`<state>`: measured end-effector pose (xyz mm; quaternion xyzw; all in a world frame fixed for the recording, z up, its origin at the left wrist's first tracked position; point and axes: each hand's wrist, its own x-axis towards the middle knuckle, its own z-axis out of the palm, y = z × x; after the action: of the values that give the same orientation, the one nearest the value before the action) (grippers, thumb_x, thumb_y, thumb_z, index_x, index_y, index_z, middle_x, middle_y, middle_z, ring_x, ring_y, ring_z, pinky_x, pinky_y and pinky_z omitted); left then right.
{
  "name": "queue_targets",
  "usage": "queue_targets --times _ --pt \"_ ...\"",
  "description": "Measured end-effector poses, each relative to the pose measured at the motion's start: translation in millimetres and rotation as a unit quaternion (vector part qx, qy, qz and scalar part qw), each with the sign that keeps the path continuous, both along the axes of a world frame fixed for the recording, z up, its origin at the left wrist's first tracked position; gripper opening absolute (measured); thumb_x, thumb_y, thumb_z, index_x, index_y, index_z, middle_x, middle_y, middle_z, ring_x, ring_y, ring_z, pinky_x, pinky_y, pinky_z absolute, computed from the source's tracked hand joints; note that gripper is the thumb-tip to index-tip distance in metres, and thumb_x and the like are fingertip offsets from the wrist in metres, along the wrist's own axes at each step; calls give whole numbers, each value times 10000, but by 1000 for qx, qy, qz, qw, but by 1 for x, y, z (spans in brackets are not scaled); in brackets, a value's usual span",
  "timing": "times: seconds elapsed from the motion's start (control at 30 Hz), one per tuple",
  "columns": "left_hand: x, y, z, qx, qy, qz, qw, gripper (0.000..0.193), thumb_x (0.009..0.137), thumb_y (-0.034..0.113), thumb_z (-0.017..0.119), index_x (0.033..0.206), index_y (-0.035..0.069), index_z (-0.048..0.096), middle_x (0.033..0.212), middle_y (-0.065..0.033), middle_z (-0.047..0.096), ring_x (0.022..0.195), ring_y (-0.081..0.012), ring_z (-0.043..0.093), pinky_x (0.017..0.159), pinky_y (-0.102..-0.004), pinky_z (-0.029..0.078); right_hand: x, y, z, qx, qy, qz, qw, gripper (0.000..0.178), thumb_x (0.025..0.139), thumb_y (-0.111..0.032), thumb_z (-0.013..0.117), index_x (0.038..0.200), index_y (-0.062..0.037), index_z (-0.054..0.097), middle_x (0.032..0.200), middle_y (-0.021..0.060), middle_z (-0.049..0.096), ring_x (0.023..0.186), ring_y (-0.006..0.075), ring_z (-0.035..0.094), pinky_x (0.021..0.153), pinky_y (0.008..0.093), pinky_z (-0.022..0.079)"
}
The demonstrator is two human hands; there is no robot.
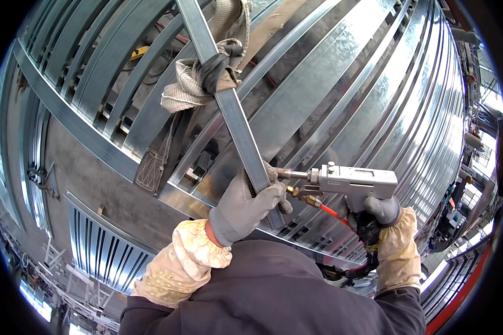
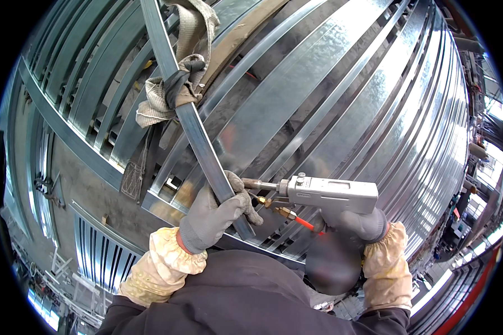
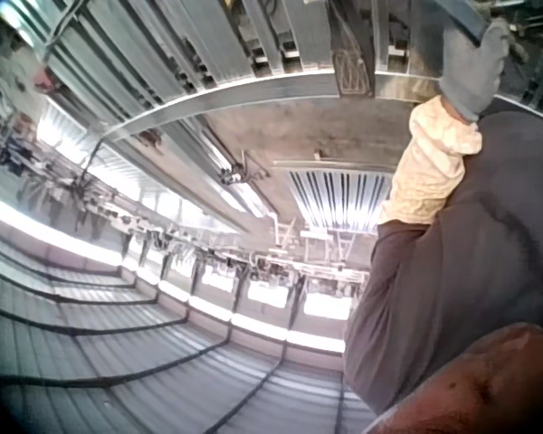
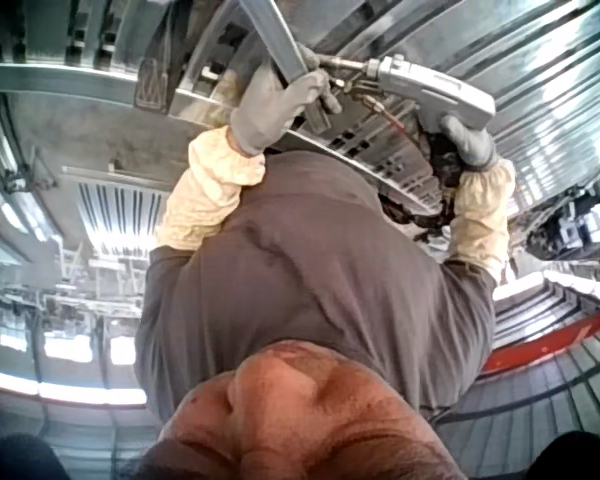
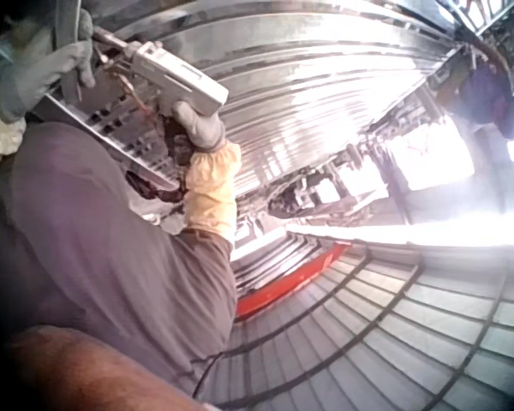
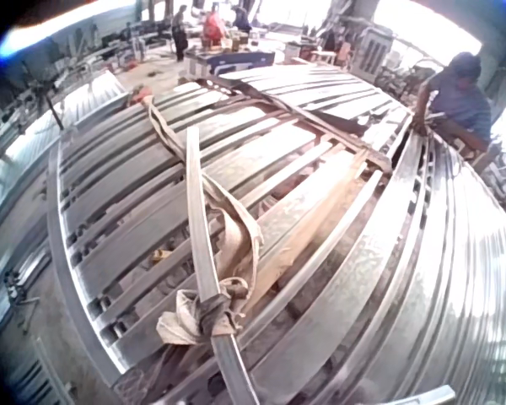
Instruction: The person welds metal bars onto a large curved metal frame using a handheld welding gun. They repeatedly position bars, weld them in place, and adjust the frame while working in a workshop with other workers nearby.
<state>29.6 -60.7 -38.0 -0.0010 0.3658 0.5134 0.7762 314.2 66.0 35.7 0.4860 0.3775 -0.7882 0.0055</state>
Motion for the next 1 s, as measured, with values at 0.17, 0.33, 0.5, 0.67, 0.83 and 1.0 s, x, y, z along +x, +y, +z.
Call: queue_targets --times 0.17,0.33,0.5,0.67,0.83,1.0 --pt "1 -2 5 -12 -7 19 1000 232 967 28 569 1145 24 421 941 -98 597 782 -176 660 749 -343 573 -13 11 -19 -51 15 55 997 687 915 -400 707 1431 -2 487 924 135 719 691 158 685 546 240 499" --pt "0 -4 5 -1 -9 13 1000 233 968 42 576 1144 14 426 956 -96 606 799 -179 673 754 -341 569 -24 1 -43 -100 70 39 992 865 848 -580 737 1439 -4 478 903 161 711 622 150 650 516 247 494" --pt "0 -3 6 -7 -10 8 1000 177 957 22 563 1113 37 481 889 -88 591 826 -202 664 826 -420 593 -43 -5 -54 -123 107 33 986 800 884 -521 726 1439 -3 471 919 189 710 626 166 650 541 263 515" --pt "-3 2 17 -14 5 -5 1000 166 977 45 562 1113 39 468 921 -91 582 846 -203 667 826 -417 596 -45 -5 -58 -132 122 33 983 791 891 -500 731 1445 -4 461 927 194 713 632 169 654 540 269 516" --pt "-5 0 18 1 28 -27 999 159 993 54 562 1116 36 463 920 -94 581 859 -208 678 834 -423 598 -45 -12 -63 -146 145 35 978 790 901 -486 731 1463 -9 447 936 177 719 642 161 653 570 267 523" --pt "1 -4 14 -16 46 -17 999 222 979 51 579 1154 3 453 932 -81 610 835 -155 664 783 -327 562 -36 -30 -65 -117 170 24 978 813 903 -514 718 1459 13 447 1086 172 687 824 178 698 530 252 550"
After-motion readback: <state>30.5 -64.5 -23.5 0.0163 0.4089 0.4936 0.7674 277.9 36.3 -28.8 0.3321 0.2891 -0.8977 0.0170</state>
